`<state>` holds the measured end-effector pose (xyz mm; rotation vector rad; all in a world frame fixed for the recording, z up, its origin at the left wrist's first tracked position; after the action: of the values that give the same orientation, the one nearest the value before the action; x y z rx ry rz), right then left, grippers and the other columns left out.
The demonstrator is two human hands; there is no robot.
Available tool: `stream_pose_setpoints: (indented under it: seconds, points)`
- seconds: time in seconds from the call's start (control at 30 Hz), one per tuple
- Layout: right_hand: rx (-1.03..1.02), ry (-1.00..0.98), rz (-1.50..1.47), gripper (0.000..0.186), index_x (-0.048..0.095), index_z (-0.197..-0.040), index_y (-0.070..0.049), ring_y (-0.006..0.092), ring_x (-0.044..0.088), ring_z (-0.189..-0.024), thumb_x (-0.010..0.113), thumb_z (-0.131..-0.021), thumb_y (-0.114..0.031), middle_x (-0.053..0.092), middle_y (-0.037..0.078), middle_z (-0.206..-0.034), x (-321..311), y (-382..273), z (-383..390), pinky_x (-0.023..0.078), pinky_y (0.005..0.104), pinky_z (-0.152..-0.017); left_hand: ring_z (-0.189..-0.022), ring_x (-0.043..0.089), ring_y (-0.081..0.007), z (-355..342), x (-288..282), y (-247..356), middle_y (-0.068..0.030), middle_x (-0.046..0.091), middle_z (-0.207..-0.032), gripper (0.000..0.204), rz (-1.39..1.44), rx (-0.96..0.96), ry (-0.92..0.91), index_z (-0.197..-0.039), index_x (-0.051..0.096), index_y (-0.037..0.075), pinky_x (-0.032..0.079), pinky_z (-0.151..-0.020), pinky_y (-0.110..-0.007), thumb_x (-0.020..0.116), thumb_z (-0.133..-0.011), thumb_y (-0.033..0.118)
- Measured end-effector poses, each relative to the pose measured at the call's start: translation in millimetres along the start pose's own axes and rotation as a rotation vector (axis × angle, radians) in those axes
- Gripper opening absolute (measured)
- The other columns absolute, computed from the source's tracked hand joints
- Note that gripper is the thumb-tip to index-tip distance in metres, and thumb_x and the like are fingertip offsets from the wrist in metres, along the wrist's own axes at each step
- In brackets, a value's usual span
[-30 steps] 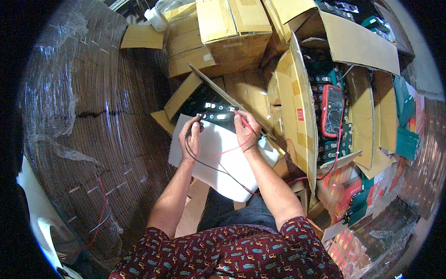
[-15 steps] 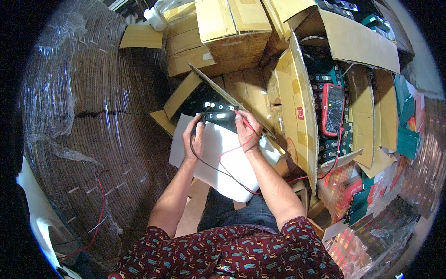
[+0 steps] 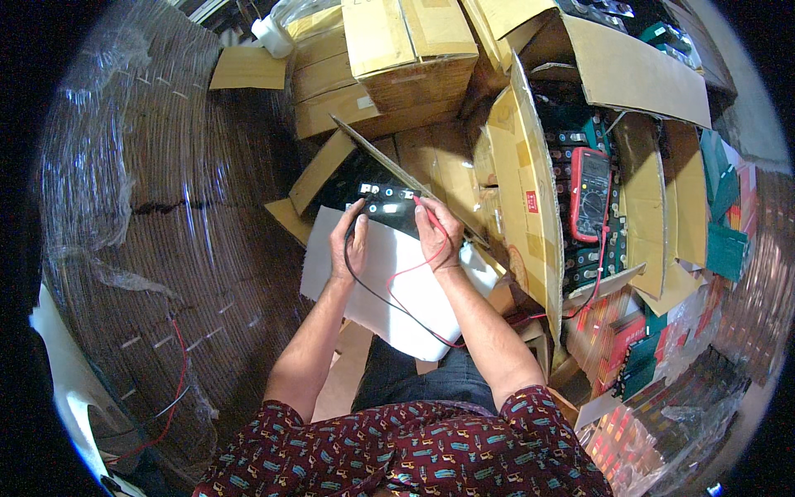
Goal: The person tests small green electronic modules using a multimeter. They pick up modules from a cardboard box, connect the multimeter probes to the terminals, and then place the modules back into the box or onto a nearby pile.
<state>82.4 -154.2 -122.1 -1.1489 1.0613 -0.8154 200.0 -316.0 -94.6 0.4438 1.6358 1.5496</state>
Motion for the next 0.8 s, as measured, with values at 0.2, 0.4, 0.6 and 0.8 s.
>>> stream_pose_setpoints:
  seconds: [0.2,0.4,0.6,0.8]
  points:
    - [-0.055,0.004,0.056,0.02,0.074,-0.112,0.002,0.0268,0.076,-0.096,0.074,-0.094,-0.008,0.078,0.019,-0.106,0.4,-8.9,-1.0,0.059,0.0357,-0.086,-0.123,0.065,-0.0225,2.8,1.3,-3.6,-0.0157,0.072,-0.129,0.036,0.037,-0.01,0.062,-0.14,0.064,-0.002,0.049,-0.107,-0.035,0.058,-0.109,0.015]
    - [-0.108,0.018,0.068,0.019,0.074,-0.111,0.002,0.03,0.076,-0.099,0.073,-0.094,-0.007,0.077,0.019,-0.107,-1.0,-7.3,-2.4,0.059,0.0375,-0.089,-0.123,0.066,-0.0231,2.2,1.7,-7.1,-0.016,0.072,-0.129,0.035,-0.019,0.011,0.049,-0.139,0.065,-0.001,0.049,-0.107,-0.036,0.058,-0.109,0.015]
    - [-0.124,-0.003,0.118,0.022,0.075,-0.116,0.001,0.0171,0.074,-0.094,0.074,-0.096,-0.008,0.078,0.014,-0.105,-2.5,-6.3,-2.4,0.059,0.031,-0.085,-0.122,0.067,-0.0243,1.5,1.2,-5.1,-0.0166,0.072,-0.129,0.035,-0.037,0.034,0.018,-0.139,0.064,-0.001,0.05,-0.106,-0.037,0.057,-0.109,0.015]
    - [-0.15,0.002,0.117,0.022,0.075,-0.116,0.002,0.0172,0.073,-0.094,0.073,-0.096,-0.008,0.078,0.014,-0.104,0.3,0.4,-1.1,0.059,0.0312,-0.085,-0.118,0.067,-0.0226,1.5,0.2,-1.9,-0.016,0.073,-0.125,0.035,-0.042,0.02,0.013,-0.138,0.064,-0.003,0.052,-0.102,-0.036,0.056,-0.109,0.015]
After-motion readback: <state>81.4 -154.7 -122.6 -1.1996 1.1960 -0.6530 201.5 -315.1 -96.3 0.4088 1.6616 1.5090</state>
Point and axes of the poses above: each hand's wrist, its own z-axis away from the middle knuckle, its own x-axis out of the palm, y = z × x, the point moved 1 cm from there along -z, towards the middle knuckle
